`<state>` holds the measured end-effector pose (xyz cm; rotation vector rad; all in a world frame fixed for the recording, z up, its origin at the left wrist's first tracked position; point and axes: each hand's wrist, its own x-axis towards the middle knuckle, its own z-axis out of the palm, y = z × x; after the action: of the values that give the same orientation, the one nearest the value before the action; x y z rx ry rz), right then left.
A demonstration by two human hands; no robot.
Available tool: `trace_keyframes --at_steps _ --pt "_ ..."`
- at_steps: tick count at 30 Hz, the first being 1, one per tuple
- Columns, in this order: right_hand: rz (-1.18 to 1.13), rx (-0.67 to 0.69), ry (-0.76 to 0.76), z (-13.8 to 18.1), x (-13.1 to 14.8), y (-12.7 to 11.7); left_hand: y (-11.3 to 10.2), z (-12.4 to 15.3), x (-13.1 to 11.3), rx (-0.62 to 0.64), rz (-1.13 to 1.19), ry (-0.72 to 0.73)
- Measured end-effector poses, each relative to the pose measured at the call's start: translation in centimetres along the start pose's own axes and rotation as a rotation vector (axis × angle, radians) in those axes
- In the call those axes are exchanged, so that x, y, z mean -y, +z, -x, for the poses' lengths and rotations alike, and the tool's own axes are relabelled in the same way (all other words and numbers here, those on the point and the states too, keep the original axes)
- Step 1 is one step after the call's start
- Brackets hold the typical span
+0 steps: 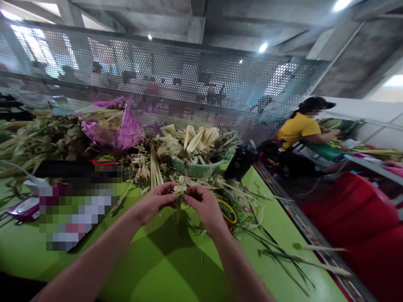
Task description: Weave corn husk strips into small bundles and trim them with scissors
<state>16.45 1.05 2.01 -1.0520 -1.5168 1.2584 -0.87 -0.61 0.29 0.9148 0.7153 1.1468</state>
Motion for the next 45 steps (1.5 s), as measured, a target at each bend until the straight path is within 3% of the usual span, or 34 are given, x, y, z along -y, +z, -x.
trace_keyframes --at_steps 7,13,17,21,25,30,33,37,42,45 --pt "-0.102 -0.161 0.019 -0.2 0.1 -1.2 -0.2 -0.2 -0.3 -0.082 -0.039 0.027" --pt "0.016 -0.055 -0.028 0.5 0.3 0.0 0.8 -0.6 -0.4 -0.142 -0.121 0.115" --pt "0.098 -0.053 -0.039 0.7 0.3 0.6 0.9 -0.7 0.0 -0.125 -0.193 0.144" --pt "0.122 -0.064 -0.029 0.5 0.2 -0.1 0.0 -0.8 0.0 -0.197 -0.055 0.138" --pt "0.175 -0.145 -0.112 0.4 0.2 -0.3 -0.4 -0.8 -0.3 -0.249 0.078 0.156" --pt "0.283 -0.020 -0.174 0.8 0.1 0.6 0.0 -0.8 -0.3 -0.220 0.072 0.188" --pt "0.334 -0.032 -0.150 0.8 -0.1 0.9 -0.1 -0.8 -0.2 -0.233 0.114 0.154" --pt "0.052 0.020 0.030 0.6 0.1 0.8 -0.5 -0.5 -0.8 -0.194 0.153 0.125" --pt "-0.320 0.077 0.203 0.7 0.3 0.8 -0.7 0.7 -2.7 0.026 0.073 0.250" --pt "-0.441 0.069 0.279 0.8 0.2 0.9 -0.7 1.0 -3.2 0.110 -0.075 0.243"
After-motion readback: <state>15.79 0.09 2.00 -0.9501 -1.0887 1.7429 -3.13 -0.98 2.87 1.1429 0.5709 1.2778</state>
